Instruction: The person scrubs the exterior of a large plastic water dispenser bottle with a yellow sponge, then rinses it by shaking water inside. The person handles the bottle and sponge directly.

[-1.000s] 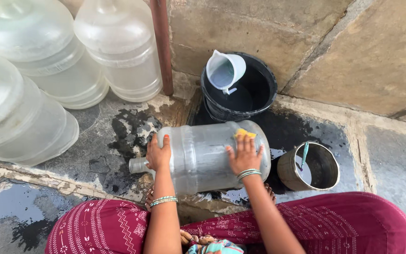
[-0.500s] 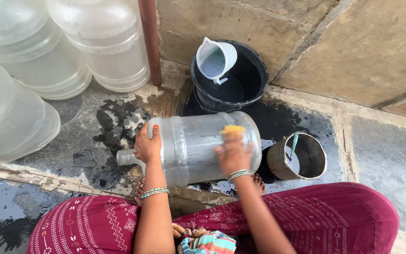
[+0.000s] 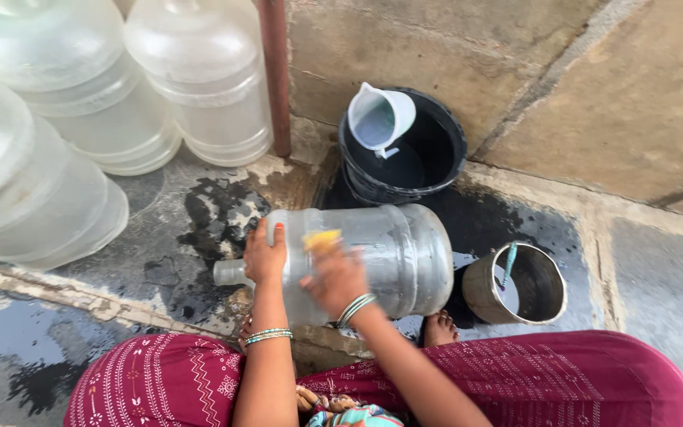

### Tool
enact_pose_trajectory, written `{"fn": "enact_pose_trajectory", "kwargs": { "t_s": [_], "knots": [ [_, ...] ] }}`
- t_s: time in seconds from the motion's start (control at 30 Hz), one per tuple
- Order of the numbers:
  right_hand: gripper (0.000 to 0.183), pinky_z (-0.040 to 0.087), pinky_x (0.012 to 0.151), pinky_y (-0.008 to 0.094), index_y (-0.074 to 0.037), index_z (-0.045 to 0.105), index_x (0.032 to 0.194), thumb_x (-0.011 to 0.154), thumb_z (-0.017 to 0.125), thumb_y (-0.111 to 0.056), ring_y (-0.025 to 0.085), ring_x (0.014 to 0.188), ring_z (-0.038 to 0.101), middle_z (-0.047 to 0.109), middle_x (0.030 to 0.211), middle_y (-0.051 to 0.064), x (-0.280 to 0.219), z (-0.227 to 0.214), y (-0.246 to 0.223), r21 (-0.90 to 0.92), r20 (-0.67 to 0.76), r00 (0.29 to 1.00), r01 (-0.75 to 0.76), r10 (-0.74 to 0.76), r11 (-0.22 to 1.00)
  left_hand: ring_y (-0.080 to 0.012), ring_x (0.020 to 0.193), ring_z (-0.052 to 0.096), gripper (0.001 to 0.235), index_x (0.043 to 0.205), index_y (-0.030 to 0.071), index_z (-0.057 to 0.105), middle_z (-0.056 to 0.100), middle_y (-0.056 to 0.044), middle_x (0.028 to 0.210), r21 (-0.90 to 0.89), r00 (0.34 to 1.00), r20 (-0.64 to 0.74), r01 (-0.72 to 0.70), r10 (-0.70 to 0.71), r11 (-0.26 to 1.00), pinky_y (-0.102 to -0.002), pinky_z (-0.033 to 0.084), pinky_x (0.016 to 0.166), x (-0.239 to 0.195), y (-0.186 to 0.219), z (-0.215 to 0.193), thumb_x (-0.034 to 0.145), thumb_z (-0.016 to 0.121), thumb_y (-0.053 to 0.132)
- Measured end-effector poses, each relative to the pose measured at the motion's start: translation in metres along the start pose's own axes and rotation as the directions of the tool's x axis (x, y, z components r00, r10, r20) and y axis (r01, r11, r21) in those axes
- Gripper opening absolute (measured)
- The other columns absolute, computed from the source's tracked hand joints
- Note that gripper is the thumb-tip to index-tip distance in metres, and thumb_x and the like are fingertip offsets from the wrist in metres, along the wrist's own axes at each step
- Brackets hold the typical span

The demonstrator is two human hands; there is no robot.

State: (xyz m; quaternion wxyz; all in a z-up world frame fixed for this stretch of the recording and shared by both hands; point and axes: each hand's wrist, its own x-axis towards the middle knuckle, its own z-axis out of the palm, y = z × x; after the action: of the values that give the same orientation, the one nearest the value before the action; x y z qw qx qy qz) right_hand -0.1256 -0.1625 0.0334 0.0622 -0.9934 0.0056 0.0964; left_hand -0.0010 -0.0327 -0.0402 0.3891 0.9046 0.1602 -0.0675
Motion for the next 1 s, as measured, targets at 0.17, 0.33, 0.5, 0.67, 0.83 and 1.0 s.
{"fn": "enact_pose_trajectory", "kwargs": {
  "t_s": [0.17,0.33,0.5,0.67,0.83,1.0],
  "knots": [
    [0.082,0.003,0.117,0.067,-0.015,0.016,0.159,0.097,0.023,-0.069,0.033,0.152,0.011,0.017,0.167,0.011,0.018,-0.033,0.063,-0.111,-0.059,0.945,-0.325,0.320,0.939,-0.0378,0.141,0.042,0.062,0.151,0.038,0.045,0.041,-0.009,0.159,0.068,0.999,-0.002,-0.048,0.048,0.997,-0.065,0.041,0.104,-0.008,0.009,-0.007,0.096,0.044,0.064],
    [0.078,-0.002,0.117,0.066,-0.018,0.015,0.160,0.099,0.021,-0.066,0.044,0.153,0.004,0.017,0.166,0.010,-0.010,-0.017,0.012,-0.121,0.173,0.984,-0.027,0.048,0.992,-0.0354,0.141,0.043,0.058,0.150,0.038,0.046,0.042,-0.008,0.158,0.065,1.000,-0.021,-0.010,0.012,0.998,-0.061,0.042,0.103,-0.018,0.021,-0.017,0.097,0.043,0.060],
    [0.067,0.005,0.117,0.070,-0.025,0.032,0.157,0.098,0.028,-0.056,0.041,0.149,0.021,0.032,0.161,0.011,0.062,-0.022,0.007,-0.021,-0.030,0.997,-0.067,0.066,0.998,-0.0347,0.137,0.048,0.056,0.148,0.037,0.050,0.049,-0.009,0.154,0.041,0.993,-0.106,-0.054,0.058,0.998,-0.054,0.046,0.103,-0.019,0.019,-0.014,0.098,0.043,0.059],
    [0.060,0.010,0.120,0.076,-0.033,0.038,0.154,0.101,0.021,-0.055,0.032,0.154,0.029,0.035,0.165,-0.001,0.152,-0.032,0.030,0.090,0.310,0.939,-0.184,0.148,0.979,-0.0319,0.134,0.054,0.051,0.141,0.036,0.060,0.055,-0.005,0.150,-0.021,0.986,-0.160,-0.047,0.043,0.999,-0.049,0.046,0.107,-0.016,0.013,-0.005,0.097,0.046,0.059],
    [0.066,0.009,0.114,0.074,-0.022,0.026,0.160,0.100,0.035,-0.047,0.037,0.151,0.022,0.024,0.166,0.011,0.085,-0.008,-0.002,-0.144,0.016,0.981,0.194,-0.194,0.970,-0.0303,0.131,0.052,0.050,0.136,0.035,0.062,0.054,-0.002,0.147,-0.053,0.990,-0.142,-0.015,0.007,0.998,-0.049,0.044,0.103,-0.001,0.014,-0.004,0.093,0.051,0.058],
    [0.074,0.010,0.115,0.071,-0.020,0.026,0.158,0.094,0.049,-0.049,0.036,0.152,0.020,0.028,0.163,0.011,-0.021,-0.010,0.008,-0.152,0.058,0.944,0.331,-0.326,0.931,-0.0250,0.133,0.055,0.047,0.136,0.036,0.065,0.058,0.000,0.145,-0.108,0.990,-0.137,-0.048,0.033,0.993,-0.048,0.046,0.104,-0.003,0.014,-0.006,0.095,0.055,0.057]
  ]
}}
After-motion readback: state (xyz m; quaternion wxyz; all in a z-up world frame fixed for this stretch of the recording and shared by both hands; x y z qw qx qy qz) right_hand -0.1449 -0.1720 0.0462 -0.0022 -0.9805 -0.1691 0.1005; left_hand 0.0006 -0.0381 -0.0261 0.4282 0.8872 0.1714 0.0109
